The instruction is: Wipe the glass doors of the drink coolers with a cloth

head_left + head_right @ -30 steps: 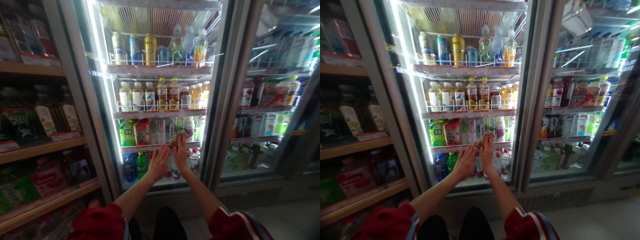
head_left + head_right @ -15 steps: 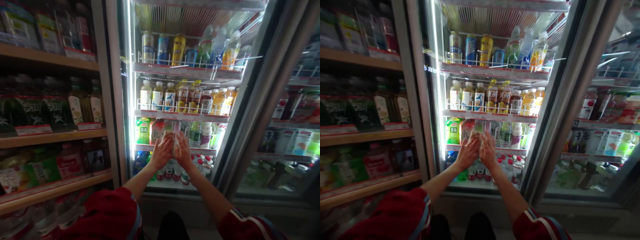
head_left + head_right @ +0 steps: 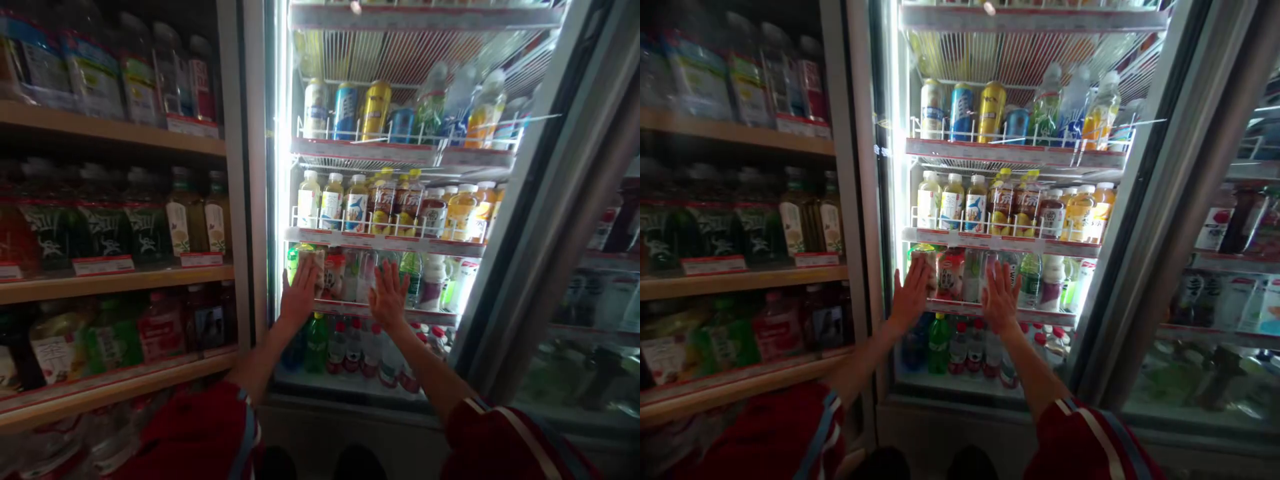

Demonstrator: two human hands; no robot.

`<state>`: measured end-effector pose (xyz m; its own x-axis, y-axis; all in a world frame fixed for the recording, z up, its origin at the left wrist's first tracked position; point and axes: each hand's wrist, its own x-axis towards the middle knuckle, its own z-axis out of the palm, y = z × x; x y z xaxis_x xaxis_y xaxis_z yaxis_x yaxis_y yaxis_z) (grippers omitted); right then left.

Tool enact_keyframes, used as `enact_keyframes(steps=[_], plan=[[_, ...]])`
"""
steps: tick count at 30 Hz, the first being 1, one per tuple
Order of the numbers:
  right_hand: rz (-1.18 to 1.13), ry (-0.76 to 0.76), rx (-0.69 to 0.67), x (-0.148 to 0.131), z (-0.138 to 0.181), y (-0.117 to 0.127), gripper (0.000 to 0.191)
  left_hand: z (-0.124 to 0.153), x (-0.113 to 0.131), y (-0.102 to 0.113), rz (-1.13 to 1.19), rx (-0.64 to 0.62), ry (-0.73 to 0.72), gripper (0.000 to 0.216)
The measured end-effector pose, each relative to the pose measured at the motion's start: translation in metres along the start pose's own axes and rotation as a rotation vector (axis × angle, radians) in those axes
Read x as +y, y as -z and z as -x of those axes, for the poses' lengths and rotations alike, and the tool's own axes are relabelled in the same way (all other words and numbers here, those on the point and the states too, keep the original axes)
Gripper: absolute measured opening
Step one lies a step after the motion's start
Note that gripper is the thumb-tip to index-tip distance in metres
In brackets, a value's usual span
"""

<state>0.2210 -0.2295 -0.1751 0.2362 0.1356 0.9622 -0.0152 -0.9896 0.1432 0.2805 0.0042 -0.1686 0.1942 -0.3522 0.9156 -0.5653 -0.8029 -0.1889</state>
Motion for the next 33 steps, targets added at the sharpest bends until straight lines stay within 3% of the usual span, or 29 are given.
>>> enact_keyframes(steps=[8, 11, 14, 17, 22, 25, 30, 33], plan=[[0.038, 0.008, -0.030, -0.005, 0.003, -0.001, 0.072, -0.006, 0.026, -0.016, 0.054, 0.013, 0.024, 0.057], [0.054, 0.007, -0.043, -0.003, 0.004, -0.001, 0.071, -0.011, 0.007, -0.010, 0.047, 0.005, 0.035, 0.055], [0.061, 0.001, -0.048, -0.005, 0.004, -0.001, 0.070, -0.017, -0.020, 0.000, 0.036, 0.044, 0.174, 0.055], [0.060, -0.025, -0.068, -0.007, 0.004, -0.002, 0.069, -0.021, -0.029, 0.003, 0.064, 0.063, 0.242, 0.057], [0.057, -0.039, -0.100, -0.008, 0.004, -0.001, 0.068, -0.012, -0.007, -0.002, 0.103, -0.011, 0.068, 0.051], [0.069, -0.032, -0.110, -0.007, 0.004, 0.001, 0.065, -0.009, -0.008, 0.000, 0.123, -0.047, -0.019, 0.046], [0.057, -0.048, -0.157, -0.009, 0.001, 0.003, 0.060, -0.020, -0.032, 0.010, 0.151, 0.021, 0.221, 0.051], [0.051, -0.065, -0.189, -0.013, -0.003, 0.008, 0.061, -0.022, -0.028, 0.011, 0.199, 0.067, 0.268, 0.055]])
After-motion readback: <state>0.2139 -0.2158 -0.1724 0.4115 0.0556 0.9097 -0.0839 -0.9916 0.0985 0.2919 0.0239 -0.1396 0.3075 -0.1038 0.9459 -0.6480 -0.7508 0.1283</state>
